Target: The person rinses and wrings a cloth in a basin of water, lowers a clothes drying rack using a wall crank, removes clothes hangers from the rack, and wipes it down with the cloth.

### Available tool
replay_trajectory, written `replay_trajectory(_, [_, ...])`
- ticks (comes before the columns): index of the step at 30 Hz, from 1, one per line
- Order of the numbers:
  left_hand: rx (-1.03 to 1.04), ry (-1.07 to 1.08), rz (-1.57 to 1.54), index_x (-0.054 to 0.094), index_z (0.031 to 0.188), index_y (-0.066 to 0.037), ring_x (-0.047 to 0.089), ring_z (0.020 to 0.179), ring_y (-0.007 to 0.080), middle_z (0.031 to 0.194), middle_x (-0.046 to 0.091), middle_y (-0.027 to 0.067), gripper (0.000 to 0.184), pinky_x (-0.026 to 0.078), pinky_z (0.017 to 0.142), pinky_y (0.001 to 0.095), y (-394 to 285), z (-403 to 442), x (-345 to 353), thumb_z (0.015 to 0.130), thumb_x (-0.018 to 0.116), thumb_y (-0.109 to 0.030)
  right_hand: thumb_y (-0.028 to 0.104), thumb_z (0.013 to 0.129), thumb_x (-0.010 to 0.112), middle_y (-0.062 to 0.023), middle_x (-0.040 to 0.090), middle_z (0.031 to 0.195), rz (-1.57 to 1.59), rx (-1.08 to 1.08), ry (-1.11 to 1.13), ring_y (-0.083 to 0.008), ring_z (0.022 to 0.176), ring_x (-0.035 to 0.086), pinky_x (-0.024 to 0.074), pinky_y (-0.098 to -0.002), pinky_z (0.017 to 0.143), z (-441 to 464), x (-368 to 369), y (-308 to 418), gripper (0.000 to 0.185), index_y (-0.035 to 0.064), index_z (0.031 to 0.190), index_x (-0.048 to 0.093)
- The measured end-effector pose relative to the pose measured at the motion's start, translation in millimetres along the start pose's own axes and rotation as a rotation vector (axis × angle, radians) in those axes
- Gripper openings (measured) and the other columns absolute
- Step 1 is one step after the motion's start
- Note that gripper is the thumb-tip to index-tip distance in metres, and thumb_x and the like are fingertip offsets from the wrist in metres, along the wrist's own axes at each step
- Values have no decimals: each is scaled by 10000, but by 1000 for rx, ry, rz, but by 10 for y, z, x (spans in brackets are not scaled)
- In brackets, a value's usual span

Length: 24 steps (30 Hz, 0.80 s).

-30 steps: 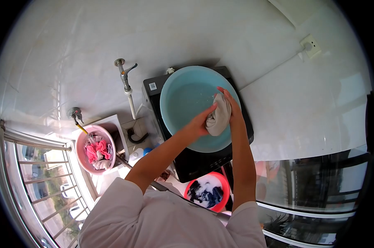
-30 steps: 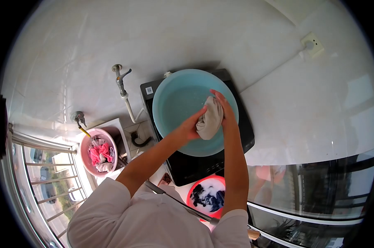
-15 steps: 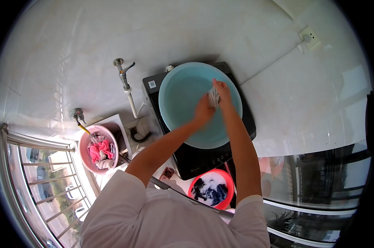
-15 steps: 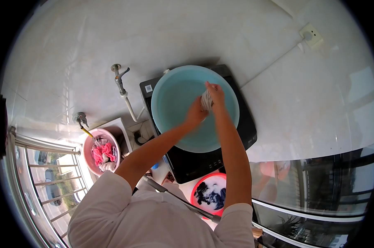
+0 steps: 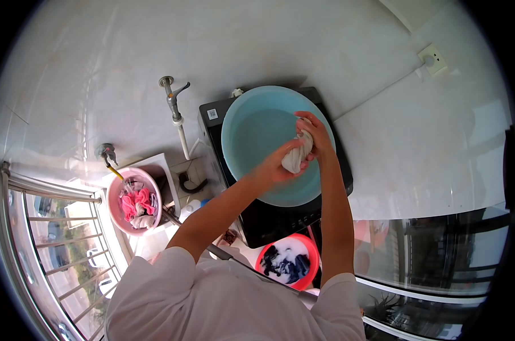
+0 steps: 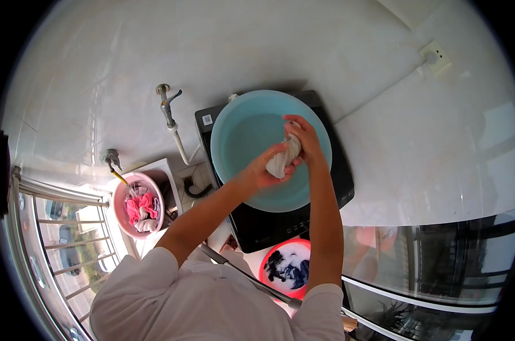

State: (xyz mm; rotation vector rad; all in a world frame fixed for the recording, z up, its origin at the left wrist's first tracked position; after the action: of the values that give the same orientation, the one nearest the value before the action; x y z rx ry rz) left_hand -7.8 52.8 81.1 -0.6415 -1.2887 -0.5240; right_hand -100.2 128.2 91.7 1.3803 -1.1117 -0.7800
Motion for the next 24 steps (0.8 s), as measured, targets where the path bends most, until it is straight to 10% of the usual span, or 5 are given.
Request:
replay_trajectory(6, [-113,-548,1247,492,1052,-35,584,688,232,773,577,110,394,474,595,349,-245,186,-485,752,657,-231,154,809,623,-28,568,732,-542,82,-234,-127,639,523,437,-277,569,354,-408,-519,151,17,869,644])
replay_trajectory(9, [215,-675,1813,515,980,-6,597,715,238,818,586,90,392,480,639,386,-357,328,-755,691,709,-186,193,815,614,-45,586,708,-896,-100,-343,-159,634,549,448,-310,590,366,-425,-534,196,2,832,654])
replay_trajectory(13, [215,-627,1231,490,1054,-40,595,679,219,828,575,91,385,479,582,324,-338,222,-864,772,651,-246,403,876,538,-91,631,858,-902,-24,-312,-189,768,602,475,-321,699,407,-337,-485,413,18,978,650])
replay_trajectory(16, [145,-461,596,473,1095,-56,576,652,187,837,554,87,366,469,555,264,-168,99,-648,829,609,-266,603,882,388,-150,555,1185,97,19,147,-250,1040,563,448,-356,868,133,-90,-56,648,57,1179,571])
replay_trajectory(24, [24,84,-900,437,1096,-45,454,619,109,898,463,72,329,426,539,190,432,72,371,875,578,-243,627,871,362,-154,295,1423,550,-534,559,-333,1227,409,393,-451,953,-197,514,328,677,142,1340,426])
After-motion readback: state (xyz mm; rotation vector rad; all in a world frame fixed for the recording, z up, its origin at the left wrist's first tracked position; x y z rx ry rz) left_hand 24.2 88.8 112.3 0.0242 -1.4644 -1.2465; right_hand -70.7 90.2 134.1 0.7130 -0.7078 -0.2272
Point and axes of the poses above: each hand's wrist, its own z-axis towards the middle knuckle, its own x-axis out of the palm, y = z × x, the point moved 6 cm from there along z, towards the middle knuckle
